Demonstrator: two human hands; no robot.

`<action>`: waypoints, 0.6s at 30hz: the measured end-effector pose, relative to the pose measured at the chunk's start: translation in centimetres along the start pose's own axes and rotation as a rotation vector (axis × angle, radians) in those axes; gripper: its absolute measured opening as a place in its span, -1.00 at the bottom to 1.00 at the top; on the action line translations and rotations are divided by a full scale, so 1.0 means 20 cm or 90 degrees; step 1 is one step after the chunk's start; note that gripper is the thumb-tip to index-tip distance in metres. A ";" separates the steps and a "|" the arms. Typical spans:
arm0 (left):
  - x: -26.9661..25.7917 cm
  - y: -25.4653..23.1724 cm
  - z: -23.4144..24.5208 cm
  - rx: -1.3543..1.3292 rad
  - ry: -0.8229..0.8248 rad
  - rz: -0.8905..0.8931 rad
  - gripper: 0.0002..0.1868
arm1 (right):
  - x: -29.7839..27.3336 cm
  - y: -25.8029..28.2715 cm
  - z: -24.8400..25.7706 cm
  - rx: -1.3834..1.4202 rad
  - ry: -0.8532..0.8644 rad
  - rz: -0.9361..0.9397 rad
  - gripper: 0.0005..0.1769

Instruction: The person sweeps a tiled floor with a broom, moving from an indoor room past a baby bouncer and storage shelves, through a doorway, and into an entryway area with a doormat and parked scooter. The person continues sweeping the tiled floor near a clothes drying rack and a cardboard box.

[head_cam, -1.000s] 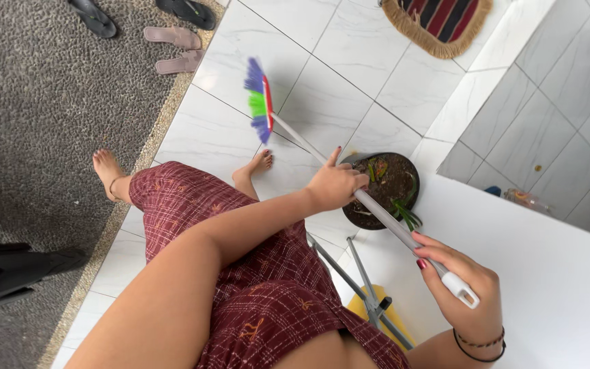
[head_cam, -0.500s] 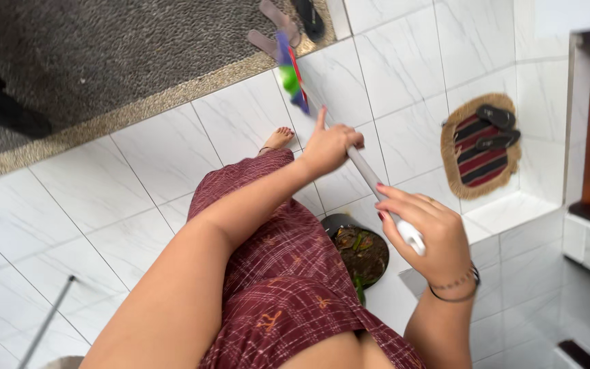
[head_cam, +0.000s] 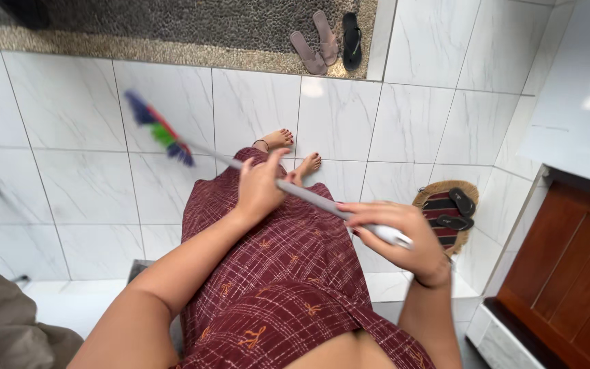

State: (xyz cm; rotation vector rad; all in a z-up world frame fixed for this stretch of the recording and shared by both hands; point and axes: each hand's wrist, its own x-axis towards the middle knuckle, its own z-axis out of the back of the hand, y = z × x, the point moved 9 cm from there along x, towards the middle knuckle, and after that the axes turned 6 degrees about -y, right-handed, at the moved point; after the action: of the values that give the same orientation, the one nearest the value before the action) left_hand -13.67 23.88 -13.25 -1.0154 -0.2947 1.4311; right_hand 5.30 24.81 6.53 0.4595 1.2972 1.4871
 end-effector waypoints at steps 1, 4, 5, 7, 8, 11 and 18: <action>-0.07 0.16 -0.01 0.011 0.002 0.094 -0.47 | 0.08 -0.04 -0.11 0.037 0.046 0.003 -0.78; -0.23 0.47 -0.11 0.050 -0.028 0.237 -0.38 | 0.22 -0.13 -0.44 0.015 0.157 0.051 -0.79; -0.25 0.52 -0.15 0.037 -0.050 0.260 -0.36 | 0.23 -0.17 -0.50 -0.019 0.189 0.053 -0.80; -0.23 0.54 -0.24 0.019 -0.099 0.251 -0.35 | 0.18 -0.16 -0.54 -0.129 0.186 0.126 -0.80; -0.14 0.50 -0.30 0.012 -0.122 0.219 -0.35 | 0.15 -0.16 -0.52 -0.182 0.180 0.160 -0.79; 0.26 0.21 -0.42 -0.056 -0.228 0.071 -0.41 | 0.05 -0.11 -0.24 -0.299 0.049 0.228 -0.80; 0.77 -0.39 -0.45 -0.083 -0.419 -0.200 -0.62 | -0.07 -0.10 0.03 -0.474 -0.144 0.288 -0.84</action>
State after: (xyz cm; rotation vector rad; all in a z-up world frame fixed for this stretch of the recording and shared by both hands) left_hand 0.91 35.63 -18.81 -0.5372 -0.9917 1.4304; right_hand 7.16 23.54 5.46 0.4163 0.4045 2.0864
